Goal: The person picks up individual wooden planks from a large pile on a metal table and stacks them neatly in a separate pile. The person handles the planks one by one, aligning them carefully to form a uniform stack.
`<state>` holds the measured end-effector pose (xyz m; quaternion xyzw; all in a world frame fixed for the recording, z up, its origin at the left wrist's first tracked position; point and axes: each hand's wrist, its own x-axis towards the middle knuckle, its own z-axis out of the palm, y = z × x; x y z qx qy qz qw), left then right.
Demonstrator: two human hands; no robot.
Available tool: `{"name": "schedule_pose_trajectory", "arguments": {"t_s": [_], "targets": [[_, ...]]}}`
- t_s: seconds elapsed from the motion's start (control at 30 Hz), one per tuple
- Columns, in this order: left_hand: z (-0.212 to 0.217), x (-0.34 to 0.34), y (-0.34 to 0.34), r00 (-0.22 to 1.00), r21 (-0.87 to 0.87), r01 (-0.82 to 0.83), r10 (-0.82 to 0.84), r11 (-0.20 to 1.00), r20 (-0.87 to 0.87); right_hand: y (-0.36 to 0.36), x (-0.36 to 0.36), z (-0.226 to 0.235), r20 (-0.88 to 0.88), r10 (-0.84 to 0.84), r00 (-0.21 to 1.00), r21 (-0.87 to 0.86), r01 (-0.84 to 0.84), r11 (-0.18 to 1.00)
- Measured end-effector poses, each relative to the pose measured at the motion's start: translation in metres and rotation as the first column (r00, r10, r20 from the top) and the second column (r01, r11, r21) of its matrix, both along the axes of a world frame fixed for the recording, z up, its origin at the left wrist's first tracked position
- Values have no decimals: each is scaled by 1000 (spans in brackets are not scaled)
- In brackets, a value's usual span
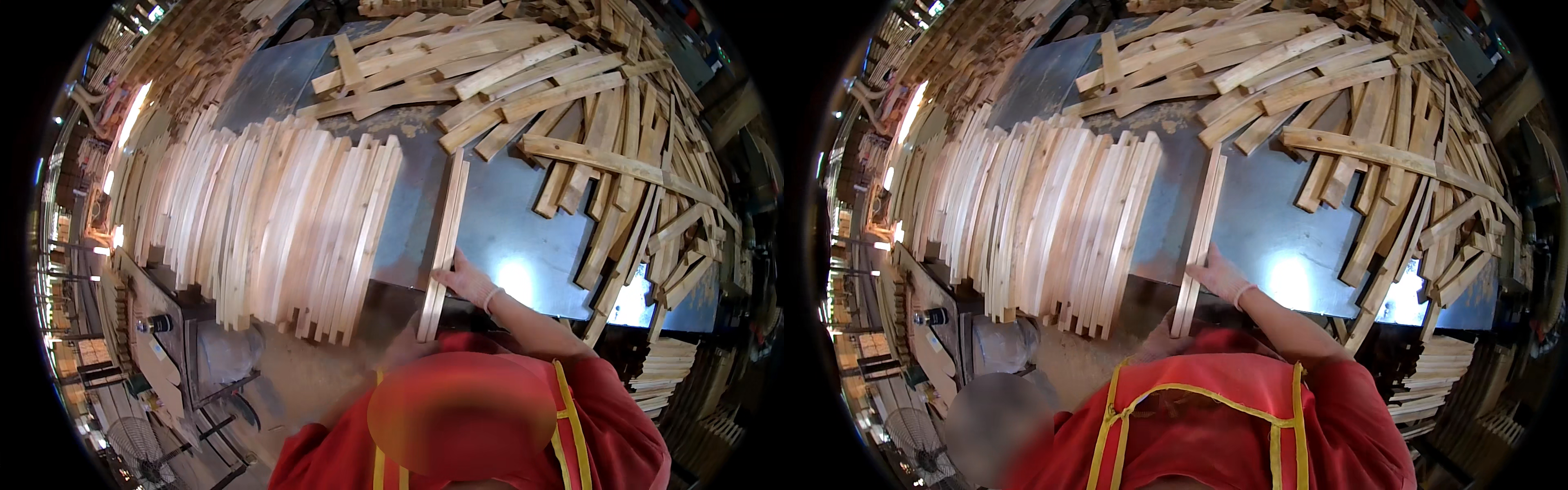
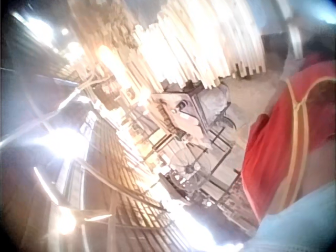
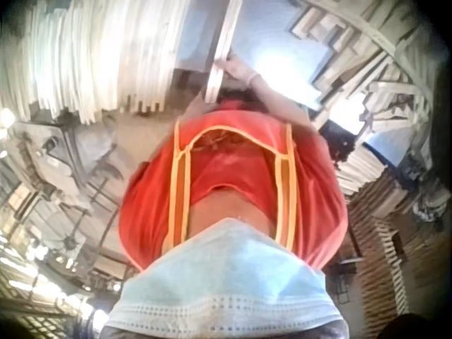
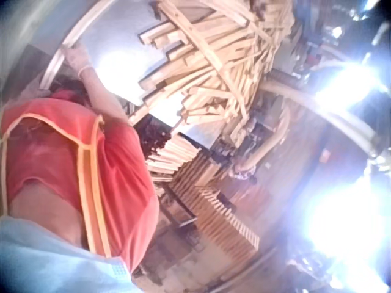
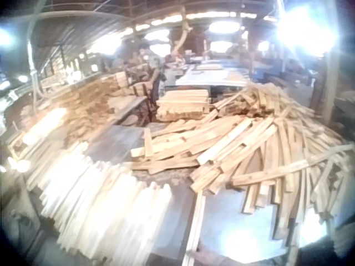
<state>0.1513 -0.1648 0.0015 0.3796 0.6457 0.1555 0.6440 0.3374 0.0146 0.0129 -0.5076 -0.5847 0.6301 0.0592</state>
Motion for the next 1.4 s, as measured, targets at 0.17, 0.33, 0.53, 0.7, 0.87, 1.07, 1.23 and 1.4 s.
{"name": "schedule_pose_trajectory", "arguments": {"t_s": [0.17,0.33,0.53,0.7,0.87,1.07,1.23,1.4], "targets": [[33,-3,15,483,429,477,180,767,-857,22,-87,14,180,210,961,150,-238,960],[73,-4,61,579,611,483,295,627,-760,76,-101,5,221,446,868,349,-497,794],[48,17,86,588,550,496,206,672,-782,214,99,55,617,-303,726,781,-613,118],[34,60,140,545,434,604,50,668,-837,194,159,61,847,101,522,393,-742,543],[28,98,191,380,291,776,-46,560,-924,162,220,74,353,96,931,747,-342,571],[26,130,258,281,179,892,-197,415,-939,261,388,46,412,-888,204,884,147,444],[36,122,259,473,211,814,-407,541,-782,263,404,17,361,-930,64,864,352,359],[42,62,181,865,299,292,-117,908,-489,168,327,41,-275,-853,443,616,763,198]]}}
